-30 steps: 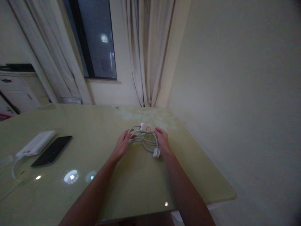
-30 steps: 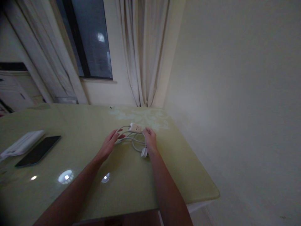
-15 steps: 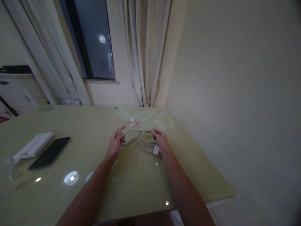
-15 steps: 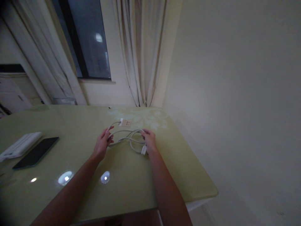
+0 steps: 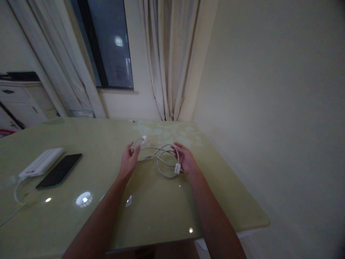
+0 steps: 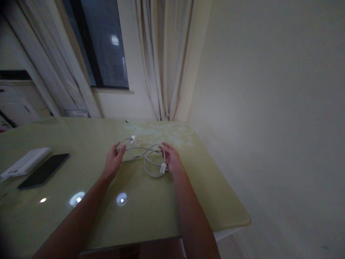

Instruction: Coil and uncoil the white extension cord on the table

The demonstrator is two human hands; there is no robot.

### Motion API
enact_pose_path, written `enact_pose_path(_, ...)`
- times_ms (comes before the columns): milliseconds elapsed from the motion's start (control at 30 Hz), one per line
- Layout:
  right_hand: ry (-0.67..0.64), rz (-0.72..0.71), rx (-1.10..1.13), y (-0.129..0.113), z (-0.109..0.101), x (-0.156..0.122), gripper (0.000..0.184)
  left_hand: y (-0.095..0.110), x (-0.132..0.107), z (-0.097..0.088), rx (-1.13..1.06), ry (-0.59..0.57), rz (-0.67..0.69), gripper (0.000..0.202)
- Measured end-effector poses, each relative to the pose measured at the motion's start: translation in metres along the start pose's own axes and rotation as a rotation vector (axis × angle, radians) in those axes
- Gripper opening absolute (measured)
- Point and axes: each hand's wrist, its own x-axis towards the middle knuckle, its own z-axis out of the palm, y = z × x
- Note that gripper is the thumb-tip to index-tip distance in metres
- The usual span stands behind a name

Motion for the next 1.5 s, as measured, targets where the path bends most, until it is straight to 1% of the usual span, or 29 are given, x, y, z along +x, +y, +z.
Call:
enact_pose_path(67, -0.072, -0.001, -0.071, -0.005, 0.004, -0.007, 0.026, 0.001, 0.002, -0.002, 0.055, 0.006, 0.037, 0.075)
enact_pose_path(200, -0.219, -0.032, -0.191, -0.008, 0.009, -0.016, 0.025, -0.002, 0.007, -0.008, 0.094, 0.053, 0.058, 0.063)
enact_pose_path(300, -0.334, -0.074, -0.218, -0.007, 0.014, -0.02, 0.033, -0.007, 0.012, -0.012, 0.083, 0.098, 0.03, 0.06)
enact_pose_path(367, -0.365, -0.157, -0.279, -0.005, 0.019, -0.023, 0.04, -0.01, 0.014, -0.013, 0.11, 0.122, 0.025, 0.058)
enact_pose_path(433, -0.341, -0.267, -0.396, -0.002, 0.024, -0.025, 0.038, -0.01, 0.014, -0.013, 0.178, 0.128, 0.075, 0.054)
enact_pose_path(533, -0.234, -0.446, -0.578, 0.002, 0.029, -0.026, 0.025, -0.005, 0.009, -0.01, 0.391, 0.162, 0.239, 0.045)
enact_pose_path(600, -0.144, -0.564, -0.63, 0.004, 0.028, -0.025, 0.022, 0.0, 0.002, -0.007, 0.541, 0.208, 0.368, 0.037)
enact_pose_path(667, -0.05, -0.632, -0.608, 0.006, 0.026, -0.022, 0.023, 0.003, -0.005, -0.004, 0.629, 0.2, 0.496, 0.031)
enact_pose_path(700, 0.006, -0.634, -0.577, 0.007, 0.024, -0.02, 0.025, 0.004, -0.008, -0.003, 0.651, 0.164, 0.551, 0.032)
enact_pose_path(767, 0.125, -0.582, -0.502, 0.009, 0.021, -0.015, 0.031, 0.003, -0.013, 0.001, 0.681, 0.027, 0.638, 0.039)
enact_pose_path(833, 0.216, -0.512, -0.434, 0.01, 0.016, -0.009, 0.039, 0.0, -0.016, 0.004, 0.717, -0.193, 0.69, 0.049)
enact_pose_path(900, 0.252, -0.465, -0.379, 0.011, 0.011, -0.004, 0.045, -0.002, -0.019, 0.006, 0.78, -0.419, 0.71, 0.061)
enact_pose_path(933, 0.255, -0.447, -0.348, 0.012, 0.009, -0.001, 0.046, -0.003, -0.02, 0.007, 0.819, -0.5, 0.709, 0.066)
enact_pose_path(967, 0.257, -0.427, -0.314, 0.012, 0.006, 0.001, 0.047, -0.002, -0.021, 0.008, 0.855, -0.553, 0.7, 0.07)
enact_pose_path(1000, 0.256, -0.403, -0.281, 0.013, 0.004, 0.004, 0.048, -0.001, -0.022, 0.008, 0.885, -0.581, 0.689, 0.072)
enact_pose_path(1067, 0.248, -0.355, -0.223, 0.014, 0.0, 0.007, 0.049, 0.003, -0.024, 0.008, 0.921, -0.606, 0.664, 0.072)
enact_pose_path(1133, 0.223, -0.303, -0.187, 0.014, -0.004, 0.01, 0.049, 0.006, -0.026, 0.008, 0.913, -0.632, 0.641, 0.066)
enact_pose_path(1200, 0.19, -0.243, -0.176, 0.014, -0.006, 0.012, 0.05, 0.007, -0.028, 0.008, 0.843, -0.651, 0.606, 0.054)
enact_pose_path(1267, 0.166, -0.189, -0.174, 0.013, -0.008, 0.012, 0.049, 0.006, -0.028, 0.01, 0.748, -0.643, 0.539, 0.042)
enact_pose_path(1333, 0.156, -0.144, -0.152, 0.013, -0.008, 0.012, 0.046, 0.004, -0.027, 0.012, 0.661, -0.569, 0.463, 0.037)
enact_pose_path(1400, 0.15, -0.102, -0.109, 0.013, -0.007, 0.011, 0.041, 0.003, -0.023, 0.012, 0.577, -0.428, 0.396, 0.041)
enact_pose_path(1500, 0.133, -0.046, -0.031, 0.014, -0.003, 0.008, 0.033, 0.005, -0.016, 0.009, 0.448, -0.163, 0.26, 0.051)
